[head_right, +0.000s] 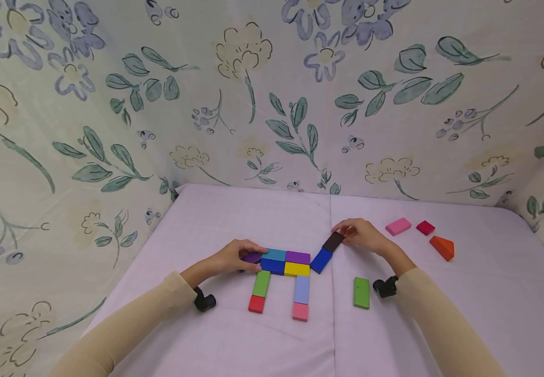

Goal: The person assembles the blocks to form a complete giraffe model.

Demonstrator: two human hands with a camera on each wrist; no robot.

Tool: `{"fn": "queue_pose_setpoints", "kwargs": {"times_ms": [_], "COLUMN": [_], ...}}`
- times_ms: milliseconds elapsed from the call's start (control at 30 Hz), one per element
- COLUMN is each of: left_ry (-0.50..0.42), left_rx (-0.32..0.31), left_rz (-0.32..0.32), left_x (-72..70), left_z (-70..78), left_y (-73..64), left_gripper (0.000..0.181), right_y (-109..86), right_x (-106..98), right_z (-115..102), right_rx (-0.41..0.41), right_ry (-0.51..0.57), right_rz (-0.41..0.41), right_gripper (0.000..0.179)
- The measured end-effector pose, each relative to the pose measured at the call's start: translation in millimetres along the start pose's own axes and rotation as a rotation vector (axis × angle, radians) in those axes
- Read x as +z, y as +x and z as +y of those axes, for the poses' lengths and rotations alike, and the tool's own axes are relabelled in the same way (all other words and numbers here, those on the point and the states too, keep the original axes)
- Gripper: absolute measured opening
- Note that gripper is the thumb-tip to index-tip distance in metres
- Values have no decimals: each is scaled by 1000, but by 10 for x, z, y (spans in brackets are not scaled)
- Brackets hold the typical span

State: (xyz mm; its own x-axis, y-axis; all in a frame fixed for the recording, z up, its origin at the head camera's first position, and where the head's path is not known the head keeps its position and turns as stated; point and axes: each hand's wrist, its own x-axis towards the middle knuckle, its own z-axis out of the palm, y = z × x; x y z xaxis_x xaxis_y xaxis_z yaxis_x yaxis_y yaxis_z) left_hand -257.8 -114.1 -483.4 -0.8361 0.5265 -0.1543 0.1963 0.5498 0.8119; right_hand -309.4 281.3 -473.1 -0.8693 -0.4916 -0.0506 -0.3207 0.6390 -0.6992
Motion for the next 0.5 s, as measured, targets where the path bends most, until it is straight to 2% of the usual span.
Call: {"fn": "queue_pose_setpoints", "kwargs": {"times_ms": [333,500], "left_ry": [-3,-6], "left_rx": [-2,-1], "left_rz": [-6,-7], "left_x": [1,-1], "left_z": [18,20], "left_y": [-9,-13], "left_gripper": [41,41], "right_y": [-24,-106], "right_x": [-8,-38], "right_z": [4,-12], "right_rx": [-13,-1], "right_ry": [4,-10], "right_rz": [-6,41], "right_gripper": [39,39]}}
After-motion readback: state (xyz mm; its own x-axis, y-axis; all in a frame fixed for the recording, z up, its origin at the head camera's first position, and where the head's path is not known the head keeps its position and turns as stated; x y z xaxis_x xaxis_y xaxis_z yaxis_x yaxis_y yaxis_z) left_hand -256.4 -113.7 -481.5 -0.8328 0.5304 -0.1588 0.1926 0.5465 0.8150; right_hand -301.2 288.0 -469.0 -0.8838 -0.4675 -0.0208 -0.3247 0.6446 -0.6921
